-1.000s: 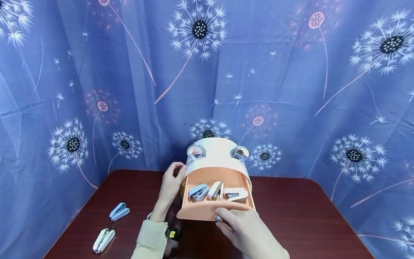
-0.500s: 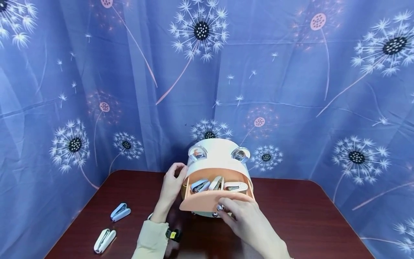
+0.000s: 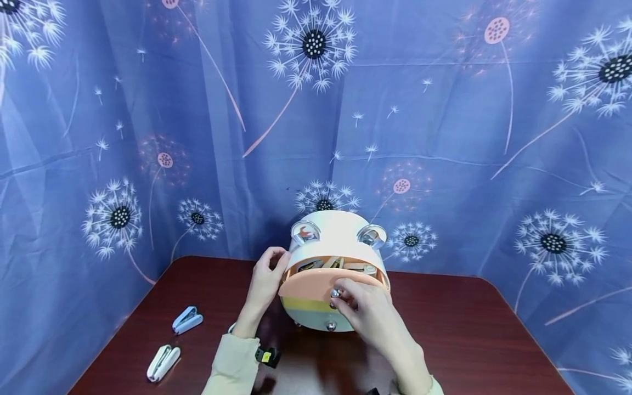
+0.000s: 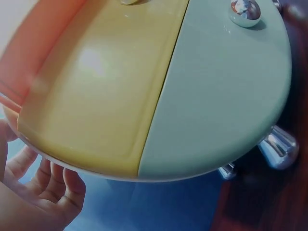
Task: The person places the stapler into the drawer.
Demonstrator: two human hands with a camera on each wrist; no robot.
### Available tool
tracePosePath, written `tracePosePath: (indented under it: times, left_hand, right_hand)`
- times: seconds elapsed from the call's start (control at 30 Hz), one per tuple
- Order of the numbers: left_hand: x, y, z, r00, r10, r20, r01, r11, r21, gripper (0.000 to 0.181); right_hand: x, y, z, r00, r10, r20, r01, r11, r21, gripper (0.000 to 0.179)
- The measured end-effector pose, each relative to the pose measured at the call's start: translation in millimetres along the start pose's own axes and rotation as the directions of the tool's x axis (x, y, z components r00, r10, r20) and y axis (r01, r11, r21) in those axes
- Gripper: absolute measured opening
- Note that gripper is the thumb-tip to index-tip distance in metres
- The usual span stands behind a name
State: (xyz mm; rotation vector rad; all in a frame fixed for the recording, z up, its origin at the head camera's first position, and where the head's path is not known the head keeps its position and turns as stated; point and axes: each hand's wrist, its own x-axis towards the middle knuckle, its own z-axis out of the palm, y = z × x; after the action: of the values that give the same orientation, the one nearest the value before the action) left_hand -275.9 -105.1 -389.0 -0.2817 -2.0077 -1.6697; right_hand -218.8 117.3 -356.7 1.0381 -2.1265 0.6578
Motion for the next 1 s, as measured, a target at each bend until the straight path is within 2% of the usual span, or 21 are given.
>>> tracePosePath:
  times: [0.2,0.43,0.73,1.0]
  left_hand:
    - [-1.1,4.5,0.6,1.000,-0.004,-0.009,0.004,1.000,-0.001,0.016]
    - [-0.6,5.8,0.7,1.000,-0.010,-0.014,0.010,1.000,0.011,0.016]
    - [-0.5,4.6,0.8,1.000,-0.012,-0.004,0.012,1.000,0.012,0.018]
    - [-0.9,5.9,0.5,1.000,-0.009,-0.007,0.009,1.000,0.026,0.018]
  right_hand:
    - [4.4,9.8,6.4,0.998,0.062,0.001,-0.062,0.997,0.056,0.017]
    - [7.1,15.0,12.0,0.992,0.126,-0.017,-0.125,0.990,0.061,0.020]
    - [5.6,21.4,17.8,0.987,0.159,-0.028,-0.157,0.986,0.062,0.020]
    - [5.6,22.9,18.0,0.988,0.150,-0.033,-0.147,0.986,0.083,0.019]
